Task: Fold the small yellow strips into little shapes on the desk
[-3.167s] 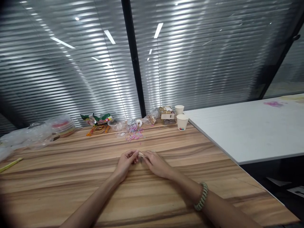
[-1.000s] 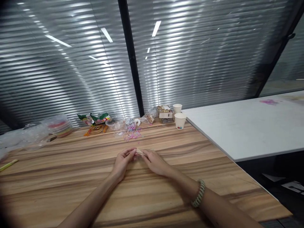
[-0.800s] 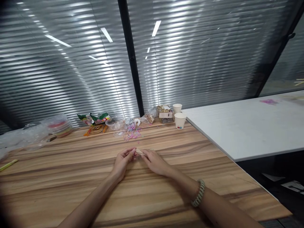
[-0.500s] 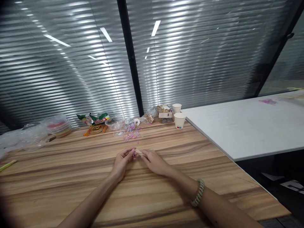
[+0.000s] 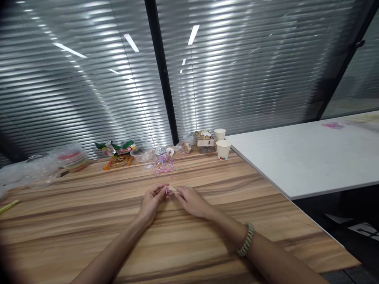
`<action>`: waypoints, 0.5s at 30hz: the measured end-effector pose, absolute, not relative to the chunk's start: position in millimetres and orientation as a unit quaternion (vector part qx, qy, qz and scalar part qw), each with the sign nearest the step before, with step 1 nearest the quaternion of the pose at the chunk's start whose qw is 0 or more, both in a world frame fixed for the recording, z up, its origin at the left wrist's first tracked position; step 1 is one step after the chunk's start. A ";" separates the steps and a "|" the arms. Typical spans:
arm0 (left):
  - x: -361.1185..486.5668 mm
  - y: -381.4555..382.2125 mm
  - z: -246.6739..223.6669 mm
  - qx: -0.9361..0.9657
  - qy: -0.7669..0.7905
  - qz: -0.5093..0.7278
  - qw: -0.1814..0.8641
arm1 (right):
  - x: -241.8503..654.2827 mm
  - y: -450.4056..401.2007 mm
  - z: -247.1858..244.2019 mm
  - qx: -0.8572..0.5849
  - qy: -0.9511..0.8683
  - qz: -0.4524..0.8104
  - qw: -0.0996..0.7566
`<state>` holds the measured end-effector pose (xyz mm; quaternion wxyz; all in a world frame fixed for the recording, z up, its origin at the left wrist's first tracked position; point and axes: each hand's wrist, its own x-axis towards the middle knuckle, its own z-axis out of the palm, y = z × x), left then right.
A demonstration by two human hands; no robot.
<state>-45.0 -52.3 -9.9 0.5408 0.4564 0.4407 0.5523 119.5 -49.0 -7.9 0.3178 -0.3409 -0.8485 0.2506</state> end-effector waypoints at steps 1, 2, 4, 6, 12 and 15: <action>-45.1 -52.2 -10.1 0.458 0.441 0.552 0.540 | 119.5 -48.9 -8.1 -0.341 -0.849 0.250 0.318; -45.1 -52.2 -10.4 0.460 0.440 0.551 0.540 | 119.5 -48.7 -8.3 -0.341 -0.849 0.250 0.317; -45.2 -52.2 -10.8 0.464 0.438 0.549 0.540 | 119.5 -48.4 -8.8 -0.344 -0.850 0.248 0.314; -45.4 -52.2 -11.1 0.469 0.437 0.545 0.540 | 119.5 -48.1 -9.3 -0.347 -0.851 0.246 0.309; -46.2 -51.5 -11.8 0.486 0.441 0.541 0.526 | 119.7 -47.3 -11.2 -0.348 -0.852 0.245 0.306; -46.6 -50.8 -12.6 0.486 0.443 0.539 0.526 | 119.7 -47.4 -11.5 -0.350 -0.853 0.240 0.304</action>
